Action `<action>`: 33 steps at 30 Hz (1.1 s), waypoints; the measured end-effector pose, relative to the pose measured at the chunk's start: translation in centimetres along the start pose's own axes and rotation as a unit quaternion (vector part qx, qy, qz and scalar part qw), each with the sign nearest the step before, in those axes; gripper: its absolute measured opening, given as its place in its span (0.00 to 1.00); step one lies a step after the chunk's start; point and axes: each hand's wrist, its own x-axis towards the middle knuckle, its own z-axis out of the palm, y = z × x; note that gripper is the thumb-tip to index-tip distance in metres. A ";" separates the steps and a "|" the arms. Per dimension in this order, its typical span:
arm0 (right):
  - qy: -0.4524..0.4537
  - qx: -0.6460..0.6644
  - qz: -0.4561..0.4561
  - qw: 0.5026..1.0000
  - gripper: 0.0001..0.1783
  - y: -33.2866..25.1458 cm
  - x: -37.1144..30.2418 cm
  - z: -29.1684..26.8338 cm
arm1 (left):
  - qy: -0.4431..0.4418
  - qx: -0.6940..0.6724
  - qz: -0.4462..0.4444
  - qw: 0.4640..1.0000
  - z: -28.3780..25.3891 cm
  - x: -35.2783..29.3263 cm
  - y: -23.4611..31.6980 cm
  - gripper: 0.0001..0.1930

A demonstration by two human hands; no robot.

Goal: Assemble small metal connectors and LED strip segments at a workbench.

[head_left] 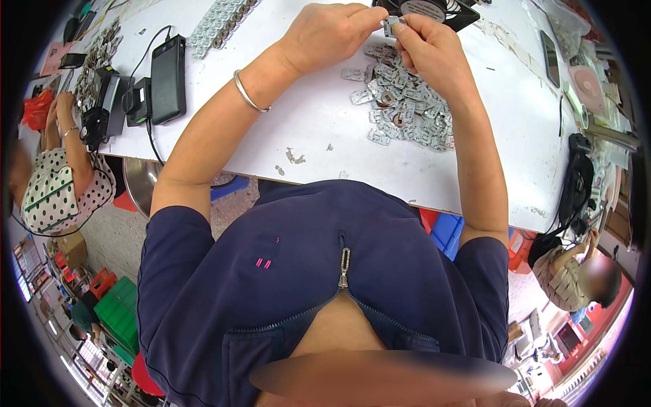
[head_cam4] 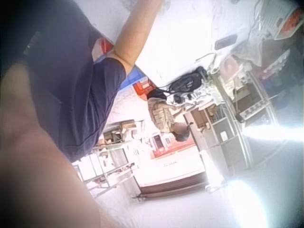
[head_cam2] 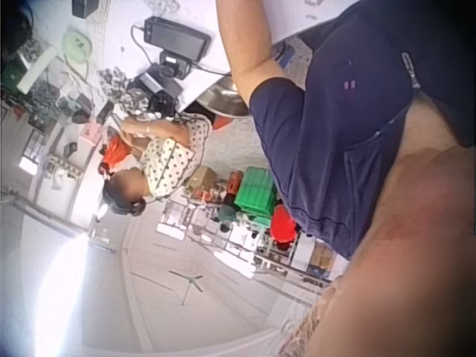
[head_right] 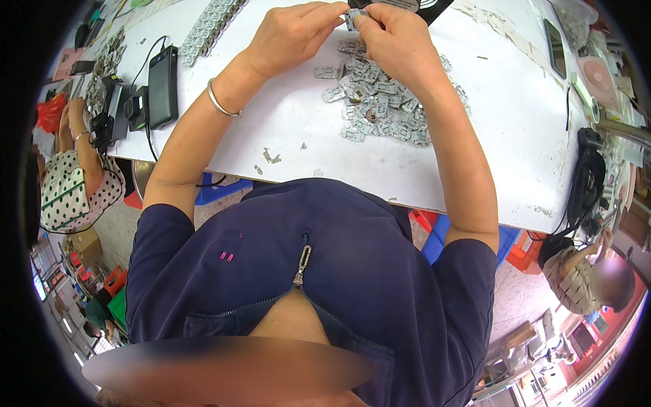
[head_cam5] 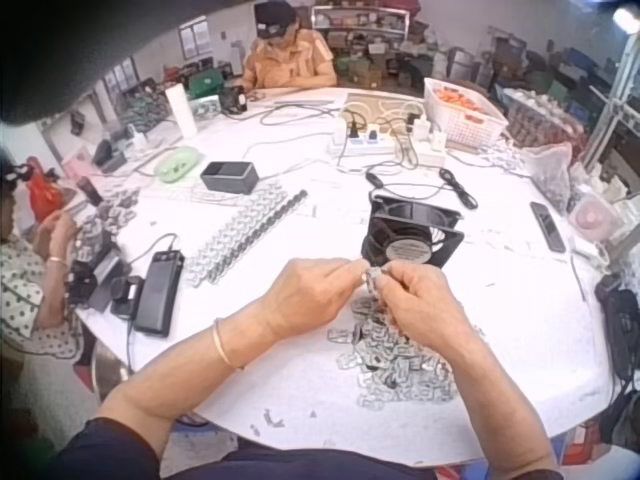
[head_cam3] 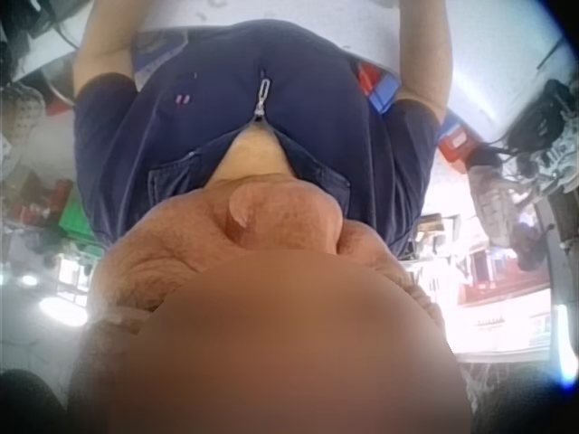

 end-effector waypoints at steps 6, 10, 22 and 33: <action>0.086 -0.013 -0.060 0.994 0.13 -0.9 0.5 0.8 | 0.049 -0.037 -0.084 0.995 0.7 -0.4 -0.1 0.10; 0.037 -0.132 0.026 0.990 0.12 -1.9 1.0 -0.3 | 0.005 -0.086 -0.200 0.976 -0.6 0.2 1.6 0.10; 0.024 0.187 -0.008 0.982 0.12 1.6 -1.1 0.0 | 0.034 -0.066 -0.137 0.988 0.7 -0.1 3.3 0.06; 0.151 0.037 -0.106 0.982 0.12 3.0 -7.0 -0.5 | -0.116 -0.243 -0.165 0.949 0.2 -0.2 5.4 0.26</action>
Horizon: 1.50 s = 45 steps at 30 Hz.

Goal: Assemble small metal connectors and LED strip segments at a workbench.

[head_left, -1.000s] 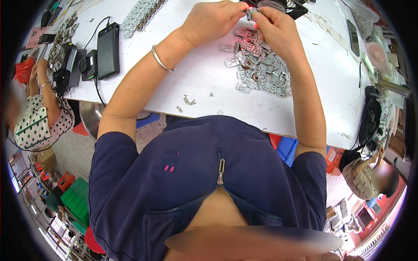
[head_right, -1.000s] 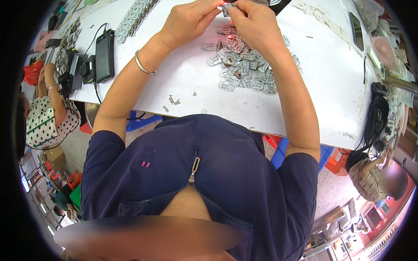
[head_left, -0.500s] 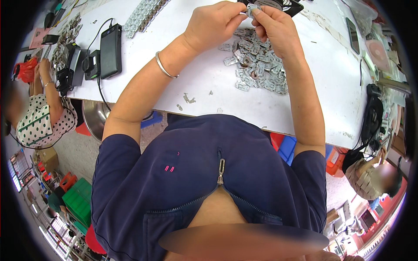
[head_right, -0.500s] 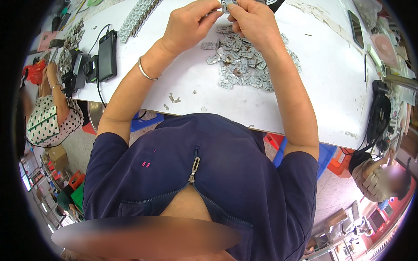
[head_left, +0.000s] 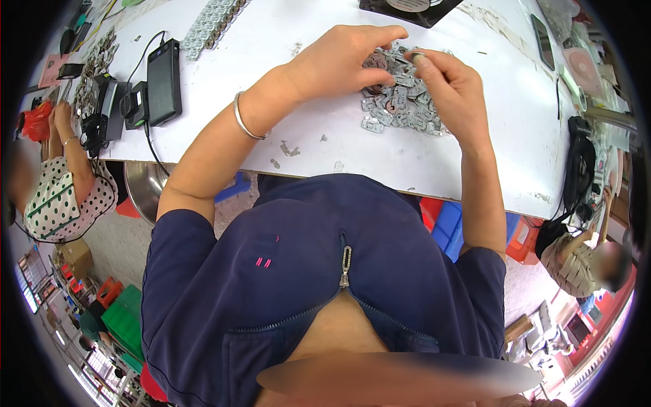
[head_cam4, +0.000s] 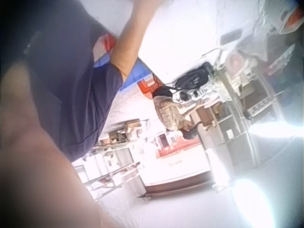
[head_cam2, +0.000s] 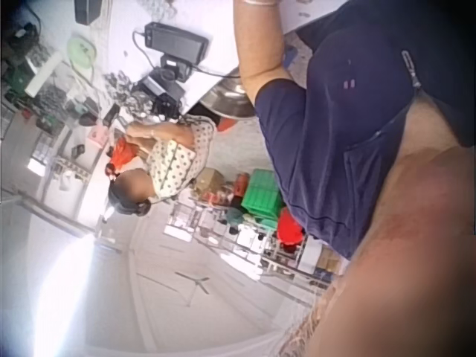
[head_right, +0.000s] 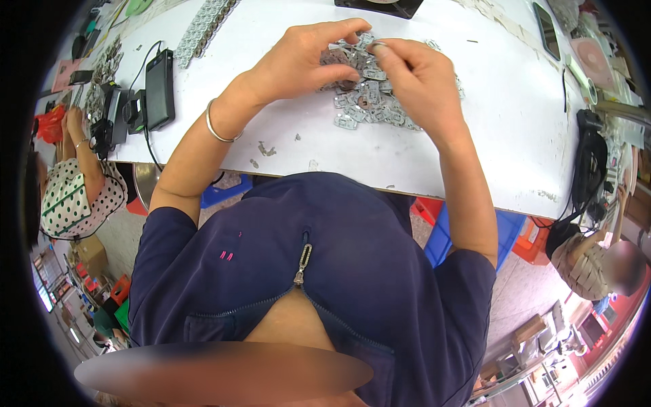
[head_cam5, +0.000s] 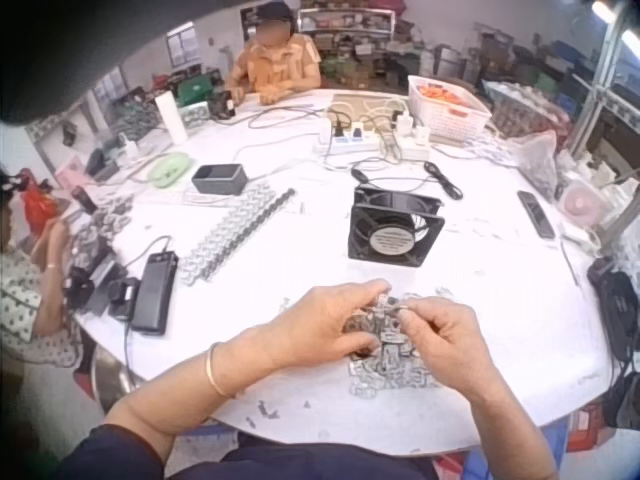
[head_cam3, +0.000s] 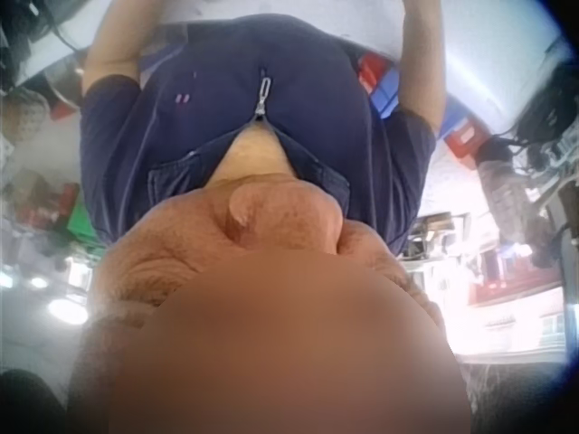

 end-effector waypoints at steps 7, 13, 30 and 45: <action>-0.155 -0.012 0.027 0.987 0.12 -2.1 0.6 1.3 | -0.063 -0.048 -0.022 0.997 -1.0 0.4 0.3 0.35; -0.242 -0.001 0.080 0.967 0.14 -2.5 1.7 0.9 | -0.100 -0.082 -0.094 0.987 -1.8 0.3 0.6 0.36; -0.199 -0.015 0.020 0.980 0.14 -1.5 3.5 0.2 | -0.259 -0.204 -0.256 0.909 -4.7 1.7 -0.1 0.15; -0.170 0.056 0.117 0.977 0.14 -1.8 4.7 0.9 | -0.134 -0.273 -0.235 0.923 -4.1 1.1 -1.7 0.11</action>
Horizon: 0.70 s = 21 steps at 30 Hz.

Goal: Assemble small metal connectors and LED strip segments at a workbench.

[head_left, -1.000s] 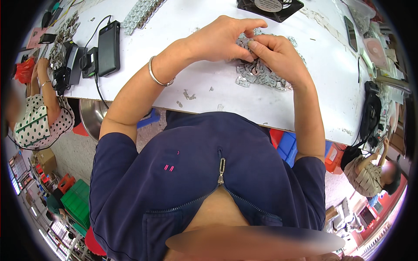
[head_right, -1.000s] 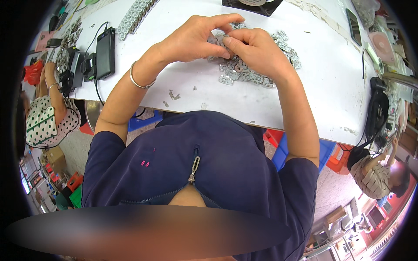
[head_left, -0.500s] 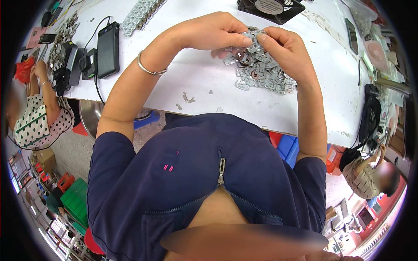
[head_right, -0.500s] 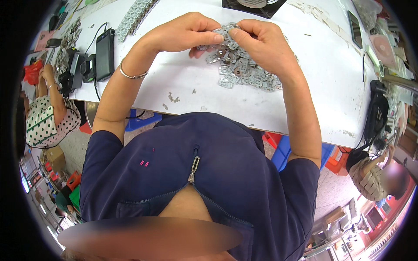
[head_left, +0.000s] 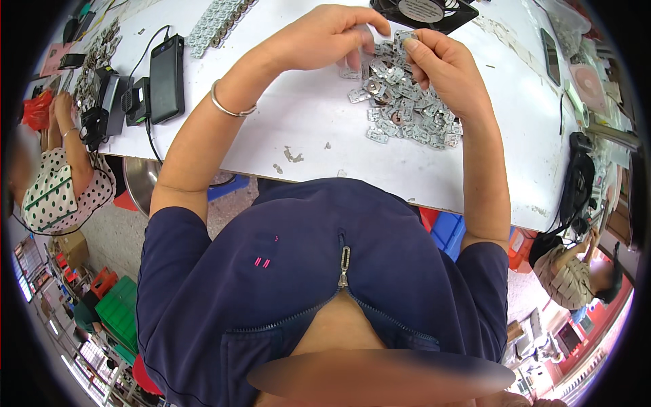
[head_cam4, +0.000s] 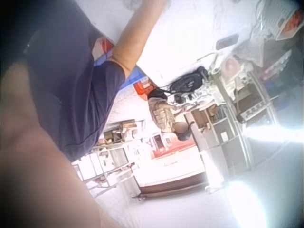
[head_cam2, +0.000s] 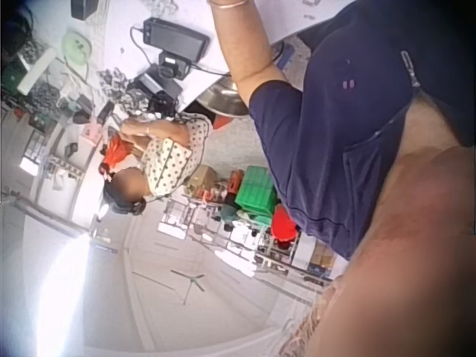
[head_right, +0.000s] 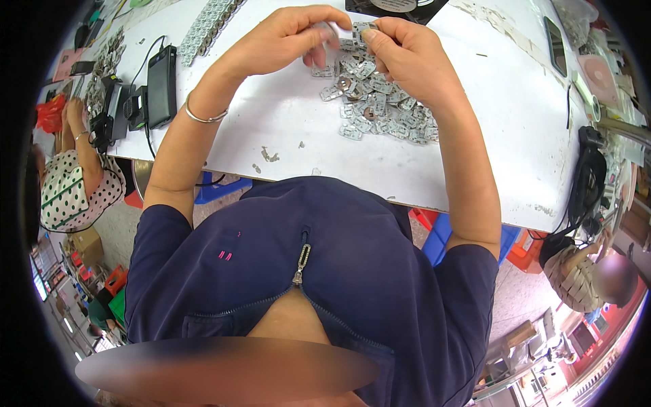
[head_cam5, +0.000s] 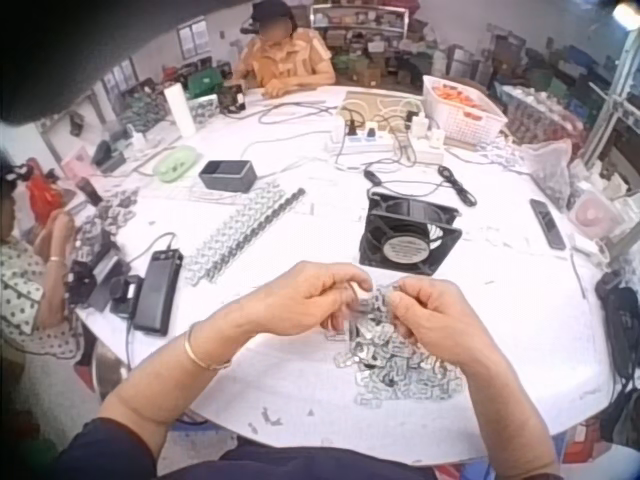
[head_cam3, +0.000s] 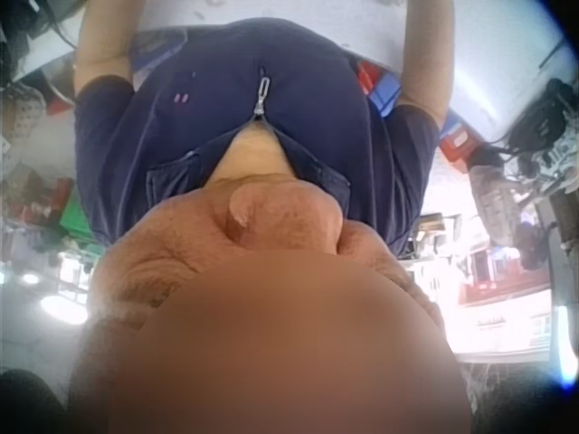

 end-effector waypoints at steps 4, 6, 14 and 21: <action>0.009 -0.041 -0.029 0.999 0.14 0.4 0.5 0.0 | 0.199 0.253 0.155 0.934 0.8 0.6 -0.3 0.12; 0.028 -0.119 -0.030 0.992 0.14 0.3 0.8 -0.1 | 0.231 0.373 0.259 0.861 1.4 0.2 0.3 0.11; 0.026 -0.075 -0.021 0.997 0.15 0.6 1.5 0.0 | 0.238 0.463 0.306 0.797 0.9 1.2 -2.6 0.09; 0.032 -0.081 -0.020 0.996 0.15 0.9 1.9 -0.1 | 0.233 0.462 0.317 0.795 0.6 1.5 -2.7 0.09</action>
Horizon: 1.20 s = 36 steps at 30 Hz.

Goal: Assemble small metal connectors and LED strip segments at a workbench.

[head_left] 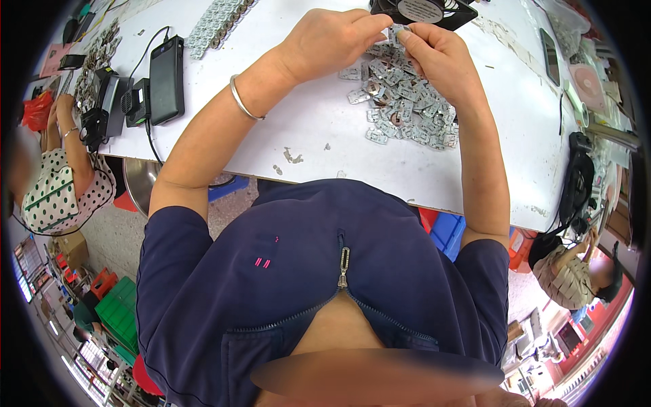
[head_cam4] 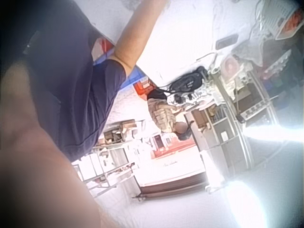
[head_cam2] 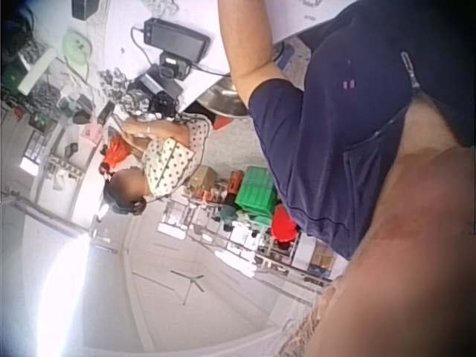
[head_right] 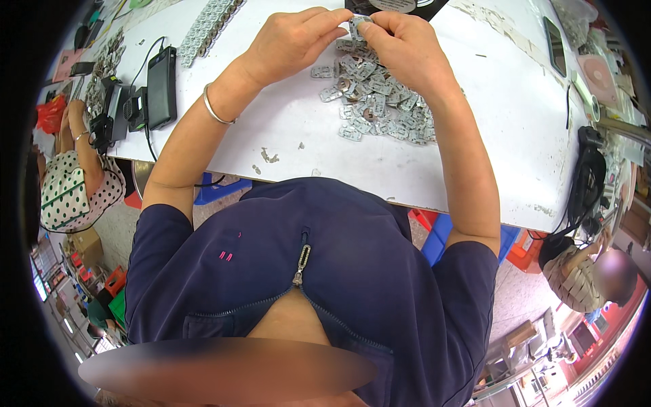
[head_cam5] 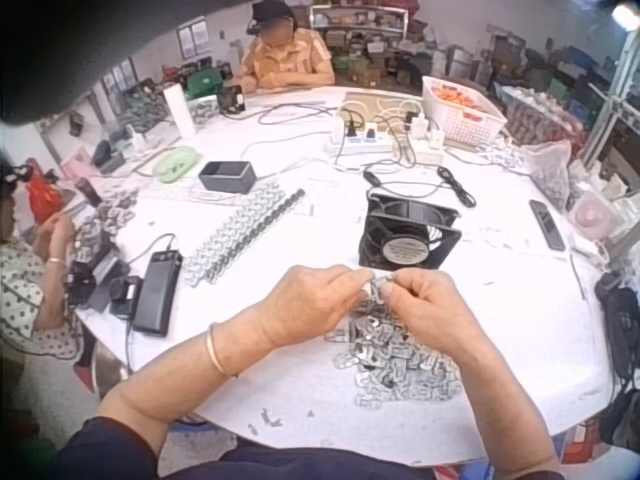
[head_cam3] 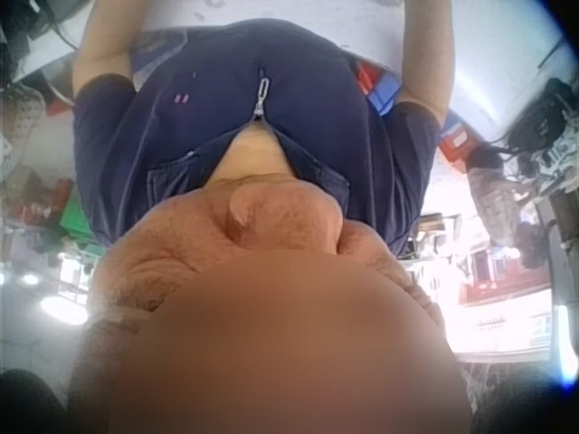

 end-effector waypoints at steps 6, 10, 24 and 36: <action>-0.003 -0.043 0.014 0.999 0.15 -0.3 0.6 0.0 | 0.052 0.038 0.102 0.993 0.6 0.3 -1.3 0.09; 0.040 -0.007 0.005 0.999 0.16 -1.0 0.9 0.7 | 0.036 0.030 0.074 0.996 0.6 0.6 -1.4 0.09; 0.024 0.101 0.021 0.994 0.16 0.9 2.6 0.2 | 0.130 -0.013 0.014 0.991 0.7 1.1 0.2 0.06; 0.087 -0.033 -0.021 0.995 0.14 1.7 -4.7 0.6 | -0.119 -0.156 -0.107 0.975 1.2 -0.4 3.2 0.15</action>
